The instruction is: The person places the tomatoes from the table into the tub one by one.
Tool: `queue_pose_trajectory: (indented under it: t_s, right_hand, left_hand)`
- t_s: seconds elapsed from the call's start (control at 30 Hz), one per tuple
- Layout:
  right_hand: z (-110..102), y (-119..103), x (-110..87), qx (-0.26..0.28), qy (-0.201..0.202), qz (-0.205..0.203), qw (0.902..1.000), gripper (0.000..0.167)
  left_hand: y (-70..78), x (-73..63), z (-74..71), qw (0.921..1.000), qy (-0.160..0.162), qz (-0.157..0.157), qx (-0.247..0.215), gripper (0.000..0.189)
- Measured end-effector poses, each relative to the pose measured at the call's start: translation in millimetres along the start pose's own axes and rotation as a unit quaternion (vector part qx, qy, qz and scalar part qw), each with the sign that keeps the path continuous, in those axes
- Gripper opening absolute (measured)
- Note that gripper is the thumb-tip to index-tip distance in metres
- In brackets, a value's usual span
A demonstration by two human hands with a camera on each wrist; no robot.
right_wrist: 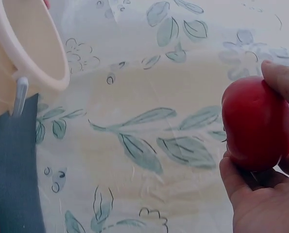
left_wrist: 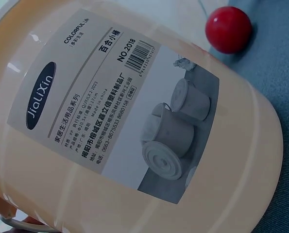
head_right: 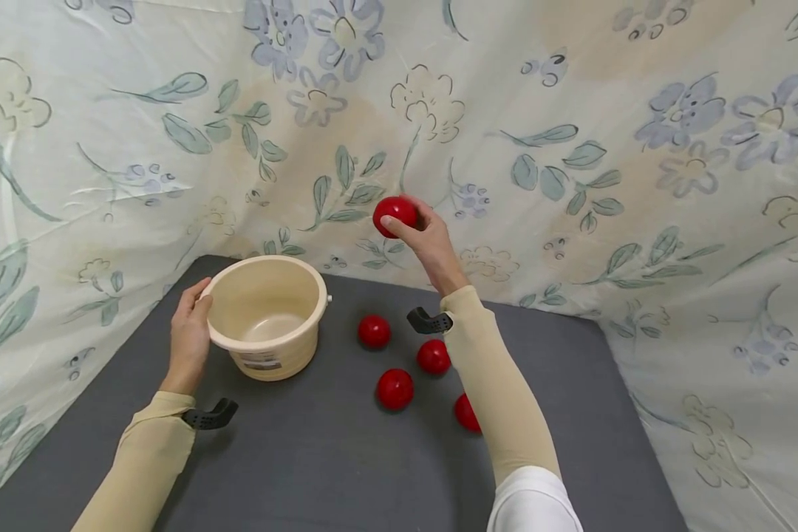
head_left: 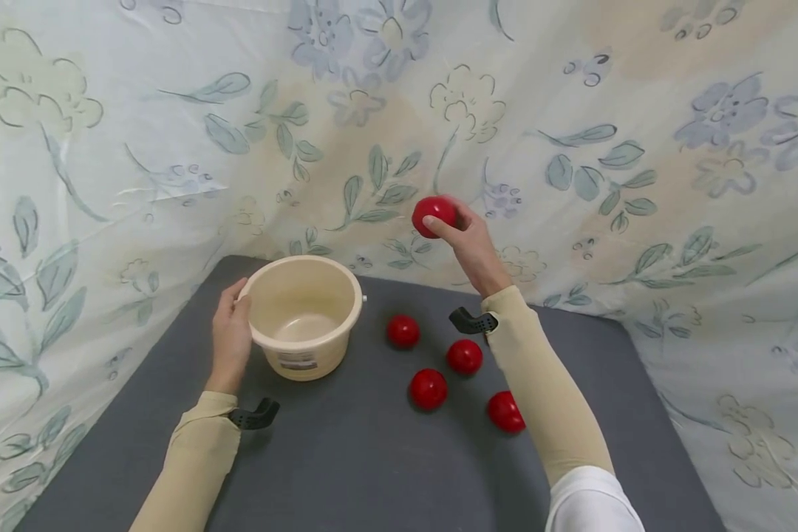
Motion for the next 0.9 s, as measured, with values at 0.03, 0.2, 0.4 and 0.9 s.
queue_pose_trajectory:
  t_s: [0.03,0.2,0.4,0.9]
  right_hand:
    - [2,-1,0.3,0.0,-0.004,-0.004,1.0,0.054]
    - [14,-6,3.0,0.001,-0.022,-0.024,0.9995,0.06]
    - [32,-8,4.6,0.008,-0.035,-0.035,0.9988,0.062]
    - [93,17,0.9,0.009,-0.045,-0.024,0.9987,0.06]
  left_hand:
    - [-0.2,-0.5,0.3,1.0,-0.001,0.001,-0.002,0.05]
    - [-0.7,-2.5,0.0,1.0,-0.001,0.003,-0.002,0.05]
    - [0.1,-1.3,0.6,1.0,-0.004,0.004,0.004,0.051]
    - [2.7,-1.6,-0.3,0.9998,-0.01,0.0,0.015,0.052]
Point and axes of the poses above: each hand's wrist, its own x-axis towards the middle knuckle, its own z-axis out of the palm, y = z × x, the point moved 4 cm from there along x, towards the middle knuckle, and after that the axes turned 7 degrees about -x, right-handed, at the moved point
